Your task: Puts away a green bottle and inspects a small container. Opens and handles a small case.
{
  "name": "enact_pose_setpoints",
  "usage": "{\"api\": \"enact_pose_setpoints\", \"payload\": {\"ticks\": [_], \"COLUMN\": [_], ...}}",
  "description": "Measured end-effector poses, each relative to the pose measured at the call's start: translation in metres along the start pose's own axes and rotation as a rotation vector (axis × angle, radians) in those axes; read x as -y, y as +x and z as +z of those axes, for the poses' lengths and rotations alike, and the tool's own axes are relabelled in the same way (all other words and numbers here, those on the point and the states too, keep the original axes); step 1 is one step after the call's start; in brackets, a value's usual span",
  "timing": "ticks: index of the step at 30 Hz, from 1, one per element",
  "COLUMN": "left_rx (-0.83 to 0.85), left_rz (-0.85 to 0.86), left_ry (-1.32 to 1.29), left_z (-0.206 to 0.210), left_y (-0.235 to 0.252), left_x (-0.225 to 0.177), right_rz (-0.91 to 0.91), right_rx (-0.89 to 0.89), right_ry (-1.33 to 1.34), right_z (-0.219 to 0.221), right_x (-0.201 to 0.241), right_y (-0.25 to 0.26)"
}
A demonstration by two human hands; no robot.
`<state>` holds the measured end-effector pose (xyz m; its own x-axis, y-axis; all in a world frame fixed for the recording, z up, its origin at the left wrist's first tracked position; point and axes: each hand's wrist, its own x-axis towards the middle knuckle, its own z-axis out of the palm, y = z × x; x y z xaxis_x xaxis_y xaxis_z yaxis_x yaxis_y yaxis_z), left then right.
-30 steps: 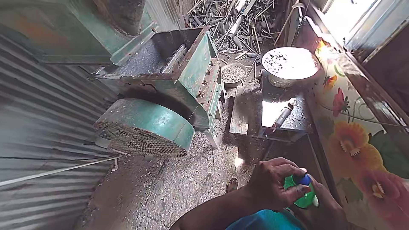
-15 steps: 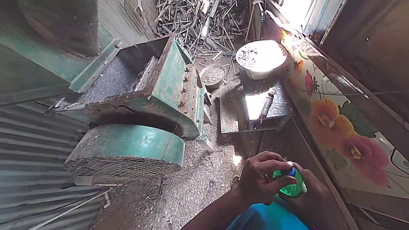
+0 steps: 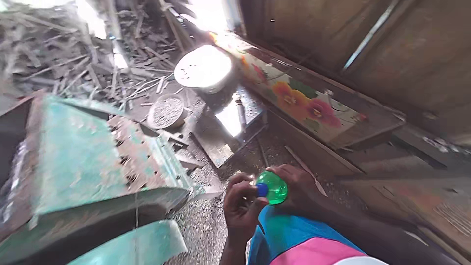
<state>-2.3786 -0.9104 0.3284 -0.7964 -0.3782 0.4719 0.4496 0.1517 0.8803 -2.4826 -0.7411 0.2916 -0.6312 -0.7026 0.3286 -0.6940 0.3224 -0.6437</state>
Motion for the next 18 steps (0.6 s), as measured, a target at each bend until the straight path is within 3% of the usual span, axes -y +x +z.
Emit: {"api": "enact_pose_setpoints", "payload": {"ticks": [8, 13, 18], "left_rx": [0.181, 0.114, 0.337], "left_rz": [-0.012, 0.027, 0.059], "left_ry": [-0.03, 0.066, 0.002], "left_z": [-0.007, -0.005, -0.022], "left_y": [0.002, 0.006, 0.01], "left_x": [-0.002, -0.001, 0.002], "right_rz": [0.08, 0.083, 0.1], "right_rx": [0.039, 0.028, 0.045], "right_ry": [0.031, 0.036, 0.059], "right_z": [-0.002, 0.0, 0.004], "right_x": [0.005, 0.011, 0.014], "right_y": [-0.006, -0.009, -0.014]}}
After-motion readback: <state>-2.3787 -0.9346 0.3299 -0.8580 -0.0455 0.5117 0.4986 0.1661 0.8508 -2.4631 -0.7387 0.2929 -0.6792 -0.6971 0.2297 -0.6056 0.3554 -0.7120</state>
